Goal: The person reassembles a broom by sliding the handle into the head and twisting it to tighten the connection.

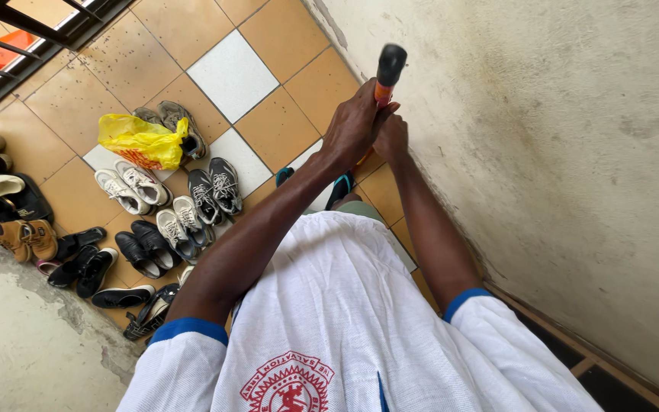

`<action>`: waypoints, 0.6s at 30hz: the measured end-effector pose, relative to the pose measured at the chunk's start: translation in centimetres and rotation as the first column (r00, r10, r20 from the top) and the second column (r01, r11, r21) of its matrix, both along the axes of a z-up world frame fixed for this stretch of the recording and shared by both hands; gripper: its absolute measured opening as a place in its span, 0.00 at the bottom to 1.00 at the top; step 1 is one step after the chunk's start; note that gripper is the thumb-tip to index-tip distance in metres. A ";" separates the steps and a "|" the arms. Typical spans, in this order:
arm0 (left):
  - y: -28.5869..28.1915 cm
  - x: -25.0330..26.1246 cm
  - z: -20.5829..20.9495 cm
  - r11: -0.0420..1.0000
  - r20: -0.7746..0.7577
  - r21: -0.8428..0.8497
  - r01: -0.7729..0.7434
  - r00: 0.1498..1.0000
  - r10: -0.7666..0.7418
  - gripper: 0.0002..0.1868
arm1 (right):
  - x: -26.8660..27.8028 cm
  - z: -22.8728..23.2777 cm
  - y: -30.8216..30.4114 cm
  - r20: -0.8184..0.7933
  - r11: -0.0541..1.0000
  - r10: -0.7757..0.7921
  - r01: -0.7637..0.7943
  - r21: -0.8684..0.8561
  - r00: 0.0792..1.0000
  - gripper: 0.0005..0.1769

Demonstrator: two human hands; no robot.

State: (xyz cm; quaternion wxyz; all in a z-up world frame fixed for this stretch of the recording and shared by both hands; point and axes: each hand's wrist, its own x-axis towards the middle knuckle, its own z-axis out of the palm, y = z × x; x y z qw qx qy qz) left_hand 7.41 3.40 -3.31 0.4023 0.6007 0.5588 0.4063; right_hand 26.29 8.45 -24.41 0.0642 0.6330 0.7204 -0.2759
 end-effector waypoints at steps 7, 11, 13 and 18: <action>1.5 0.4 0.8 0.986 -0.169 0.117 -0.119 0.976 0.138 0.14 | -3.4 -1.8 3.7 -0.773 0.997 0.074 -0.036 0.066 0.630 0.30; 3.1 -0.3 3.3 0.968 -0.090 0.184 -0.173 0.977 0.192 0.15 | -4.3 4.8 5.9 -0.432 0.973 0.228 -0.190 0.129 0.872 0.27; 3.8 -0.2 4.1 0.973 -0.075 0.184 -0.136 0.986 0.152 0.14 | -3.1 6.8 6.0 -0.360 0.967 0.245 -0.201 0.154 0.900 0.23; 6.4 2.4 3.2 0.990 -0.081 0.135 -0.030 0.996 0.041 0.15 | 2.0 8.9 5.3 -0.366 0.952 0.260 -0.172 0.255 0.894 0.20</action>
